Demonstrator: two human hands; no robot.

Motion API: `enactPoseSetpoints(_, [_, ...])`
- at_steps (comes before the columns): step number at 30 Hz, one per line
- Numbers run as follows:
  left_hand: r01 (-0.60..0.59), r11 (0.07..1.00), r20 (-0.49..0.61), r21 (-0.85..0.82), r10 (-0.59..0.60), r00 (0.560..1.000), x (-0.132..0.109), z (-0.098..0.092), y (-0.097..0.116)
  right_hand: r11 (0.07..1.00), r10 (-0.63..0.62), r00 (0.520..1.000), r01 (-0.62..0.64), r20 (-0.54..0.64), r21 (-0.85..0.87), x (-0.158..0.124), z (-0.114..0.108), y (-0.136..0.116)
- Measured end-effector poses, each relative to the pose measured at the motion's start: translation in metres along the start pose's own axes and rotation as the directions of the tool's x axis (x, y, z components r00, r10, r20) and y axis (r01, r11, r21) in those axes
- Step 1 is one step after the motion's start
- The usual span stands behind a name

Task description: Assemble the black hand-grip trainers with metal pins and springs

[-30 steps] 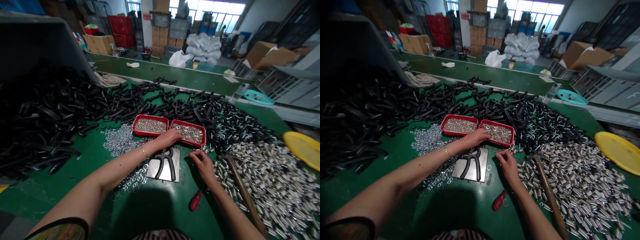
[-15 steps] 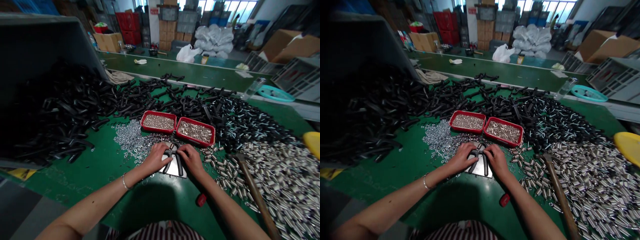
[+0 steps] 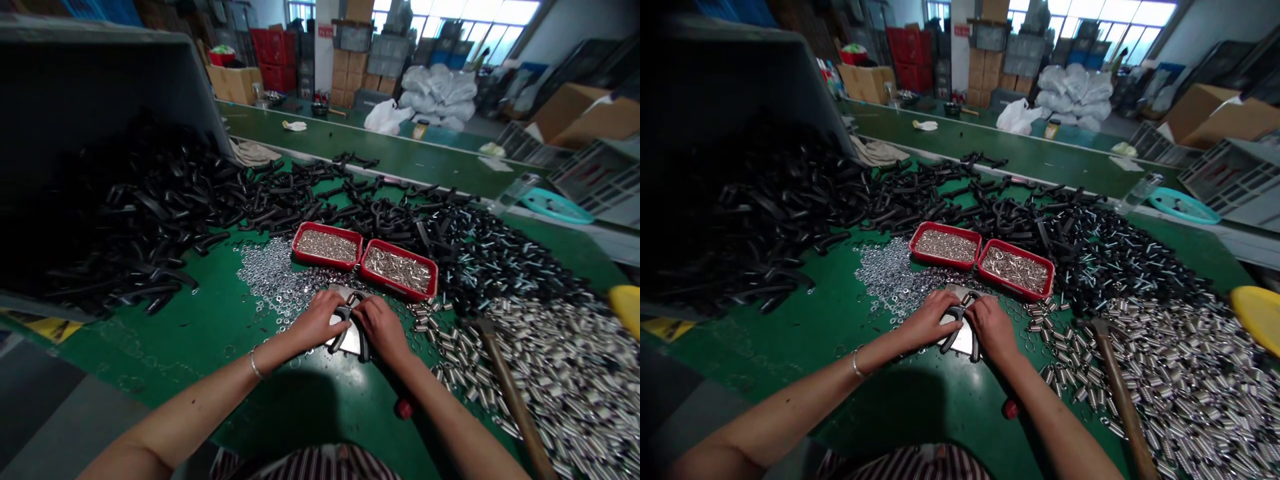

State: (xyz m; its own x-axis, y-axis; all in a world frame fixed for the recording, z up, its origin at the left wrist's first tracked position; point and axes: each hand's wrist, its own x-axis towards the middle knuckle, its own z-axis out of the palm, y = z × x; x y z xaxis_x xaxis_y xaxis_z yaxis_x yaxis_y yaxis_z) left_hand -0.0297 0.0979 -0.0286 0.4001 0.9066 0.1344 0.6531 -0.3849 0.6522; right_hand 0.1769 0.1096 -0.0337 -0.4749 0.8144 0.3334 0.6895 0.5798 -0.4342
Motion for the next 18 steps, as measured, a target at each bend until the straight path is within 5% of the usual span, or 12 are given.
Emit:
enactPoseSetpoints(11, [-0.001,1.000,-0.049,-0.027,0.000,0.999,-0.002,0.004,-0.004,0.988,-0.029,1.000,0.028,-0.006,-0.153,-0.002,0.005,-0.004])
enactPoseSetpoints(18, [-0.037,0.999,-0.085,-0.004,0.036,0.996,0.003,-0.007,-0.005,0.966,-0.143,0.980,0.169,0.140,-0.193,-0.003,-0.006,-0.003])
